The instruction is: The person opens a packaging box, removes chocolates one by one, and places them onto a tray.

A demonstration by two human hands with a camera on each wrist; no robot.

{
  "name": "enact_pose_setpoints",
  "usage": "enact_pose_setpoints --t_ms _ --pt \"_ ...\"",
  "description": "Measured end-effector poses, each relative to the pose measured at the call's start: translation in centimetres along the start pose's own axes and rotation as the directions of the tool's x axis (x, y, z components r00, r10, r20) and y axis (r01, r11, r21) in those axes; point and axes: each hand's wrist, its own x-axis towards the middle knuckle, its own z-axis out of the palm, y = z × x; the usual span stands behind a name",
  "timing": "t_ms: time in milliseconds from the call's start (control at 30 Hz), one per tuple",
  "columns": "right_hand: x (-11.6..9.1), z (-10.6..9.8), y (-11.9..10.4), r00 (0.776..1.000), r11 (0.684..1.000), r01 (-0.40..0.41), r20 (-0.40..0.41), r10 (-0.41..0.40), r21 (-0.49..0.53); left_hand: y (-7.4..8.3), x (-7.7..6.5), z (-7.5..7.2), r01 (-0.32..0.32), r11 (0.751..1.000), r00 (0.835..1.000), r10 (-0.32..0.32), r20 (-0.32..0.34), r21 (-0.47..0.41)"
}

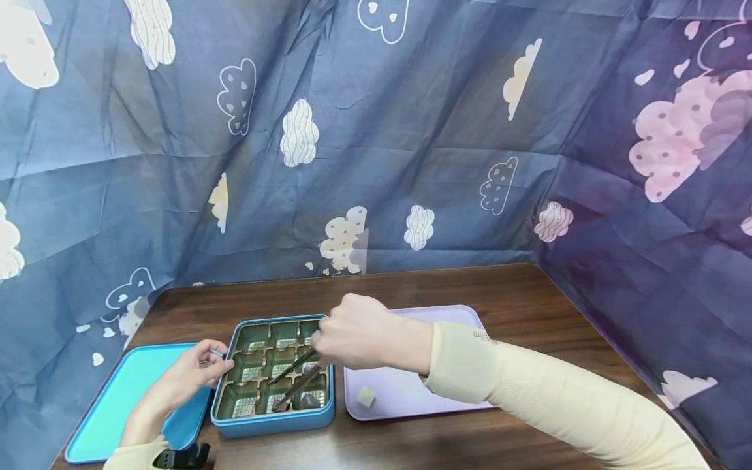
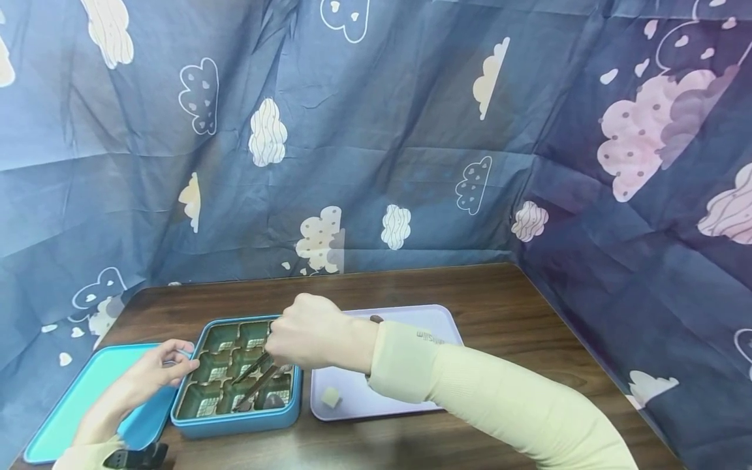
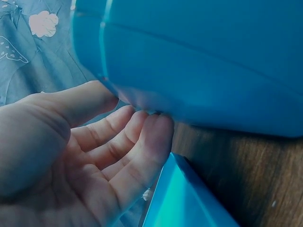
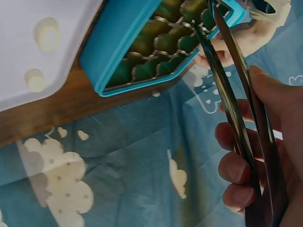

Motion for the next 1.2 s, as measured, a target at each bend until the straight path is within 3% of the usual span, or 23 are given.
enact_pose_setpoints --t_ms 300,600,767,1067,1200 --pt "2.2 -1.8 -1.1 0.993 0.999 -0.023 0.115 0.026 -0.026 -0.4 0.2 -0.1 -0.006 1.000 1.000 0.006 0.001 -0.007" --pt "5.0 -2.7 -2.9 0.954 0.992 -0.122 0.280 0.111 0.021 -0.1 0.1 0.0 0.008 1.000 1.000 -0.008 -0.004 -0.007" --pt "5.4 -2.5 -3.4 0.958 0.993 -0.116 0.265 0.114 -0.007 0.0 0.1 0.0 0.022 1.000 1.000 -0.022 -0.004 0.012" --pt "4.8 -2.6 -2.4 0.969 0.992 -0.127 0.214 0.123 0.002 -0.1 0.2 -0.1 0.024 1.000 1.000 -0.024 0.005 0.016" --pt "4.9 -2.5 -2.6 0.960 0.992 -0.127 0.254 0.120 0.010 -0.1 0.3 0.0 0.025 1.000 1.000 -0.025 0.001 0.014"
